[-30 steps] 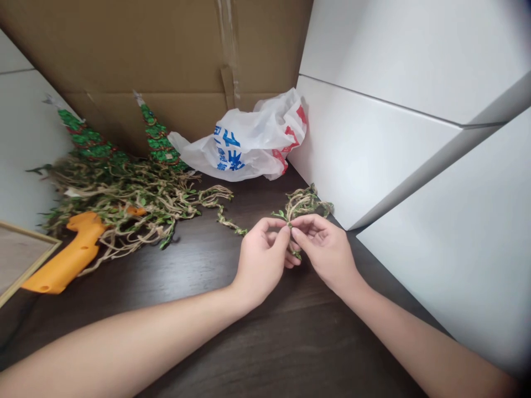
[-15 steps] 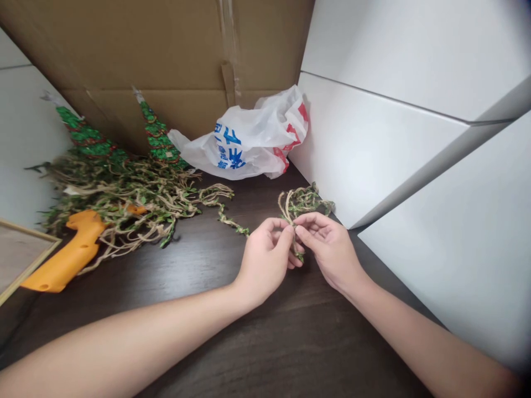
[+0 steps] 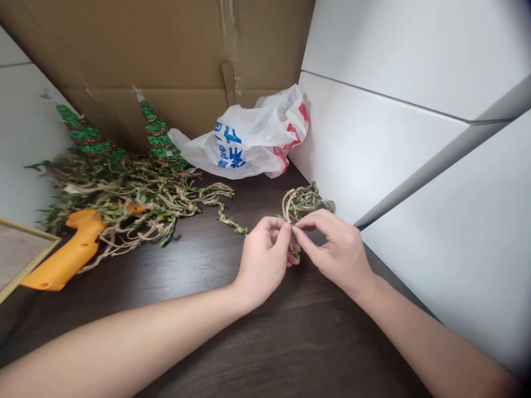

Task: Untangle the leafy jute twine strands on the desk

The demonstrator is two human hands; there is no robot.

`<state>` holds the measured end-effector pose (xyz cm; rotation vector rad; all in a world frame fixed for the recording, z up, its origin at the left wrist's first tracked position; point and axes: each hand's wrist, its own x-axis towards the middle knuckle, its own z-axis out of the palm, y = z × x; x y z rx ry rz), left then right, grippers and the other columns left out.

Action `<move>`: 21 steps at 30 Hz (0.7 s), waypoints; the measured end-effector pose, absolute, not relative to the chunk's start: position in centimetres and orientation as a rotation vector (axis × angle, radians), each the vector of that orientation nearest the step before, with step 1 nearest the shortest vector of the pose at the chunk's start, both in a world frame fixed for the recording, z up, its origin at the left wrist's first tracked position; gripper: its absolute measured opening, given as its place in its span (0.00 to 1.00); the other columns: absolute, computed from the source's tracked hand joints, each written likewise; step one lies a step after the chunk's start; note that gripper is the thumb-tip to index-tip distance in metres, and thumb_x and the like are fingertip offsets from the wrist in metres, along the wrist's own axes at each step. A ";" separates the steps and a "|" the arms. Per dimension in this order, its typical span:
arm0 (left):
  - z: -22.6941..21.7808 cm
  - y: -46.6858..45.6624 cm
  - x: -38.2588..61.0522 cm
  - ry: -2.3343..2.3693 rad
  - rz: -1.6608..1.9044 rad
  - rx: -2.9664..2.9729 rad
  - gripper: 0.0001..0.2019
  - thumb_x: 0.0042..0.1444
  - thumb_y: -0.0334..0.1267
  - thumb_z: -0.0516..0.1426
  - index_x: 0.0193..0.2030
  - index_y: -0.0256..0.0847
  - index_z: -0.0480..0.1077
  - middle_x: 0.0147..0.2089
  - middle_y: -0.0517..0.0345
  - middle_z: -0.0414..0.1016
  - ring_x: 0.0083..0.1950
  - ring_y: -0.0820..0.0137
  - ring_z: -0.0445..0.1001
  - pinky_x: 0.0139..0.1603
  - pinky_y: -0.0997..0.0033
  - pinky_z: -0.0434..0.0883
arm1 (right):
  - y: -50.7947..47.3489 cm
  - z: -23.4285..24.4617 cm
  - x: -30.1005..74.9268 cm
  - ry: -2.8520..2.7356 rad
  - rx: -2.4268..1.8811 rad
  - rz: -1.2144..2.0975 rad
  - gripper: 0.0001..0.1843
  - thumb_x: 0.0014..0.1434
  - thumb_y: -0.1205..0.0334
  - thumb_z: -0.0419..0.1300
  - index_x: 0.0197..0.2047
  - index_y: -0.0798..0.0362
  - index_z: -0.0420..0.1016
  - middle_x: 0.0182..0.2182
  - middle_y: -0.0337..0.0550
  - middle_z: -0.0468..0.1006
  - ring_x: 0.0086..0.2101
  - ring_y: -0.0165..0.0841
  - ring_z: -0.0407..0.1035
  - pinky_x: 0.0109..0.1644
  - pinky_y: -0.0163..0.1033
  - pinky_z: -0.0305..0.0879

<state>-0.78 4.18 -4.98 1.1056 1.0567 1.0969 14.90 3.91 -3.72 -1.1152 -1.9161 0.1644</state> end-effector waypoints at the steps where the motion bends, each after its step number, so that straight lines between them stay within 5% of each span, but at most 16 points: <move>1: -5.0 4.2 -0.8 1.061 1.095 1.110 0.11 0.68 0.46 0.60 0.44 0.40 0.69 0.28 0.62 0.77 0.22 0.73 0.76 0.22 0.78 0.73 | 3.9 -3.7 15.0 -1.932 -1.103 0.160 0.07 0.68 0.68 0.61 0.40 0.47 0.77 0.35 0.43 0.82 0.37 0.39 0.77 0.43 0.47 0.74; 21: -5.0 4.1 -0.8 0.992 1.056 1.192 0.10 0.71 0.45 0.56 0.41 0.41 0.68 0.26 0.66 0.72 0.20 0.78 0.70 0.19 0.81 0.68 | 4.1 -4.0 14.9 -1.988 -1.186 0.215 0.06 0.67 0.69 0.58 0.38 0.49 0.70 0.33 0.41 0.75 0.34 0.35 0.72 0.40 0.42 0.70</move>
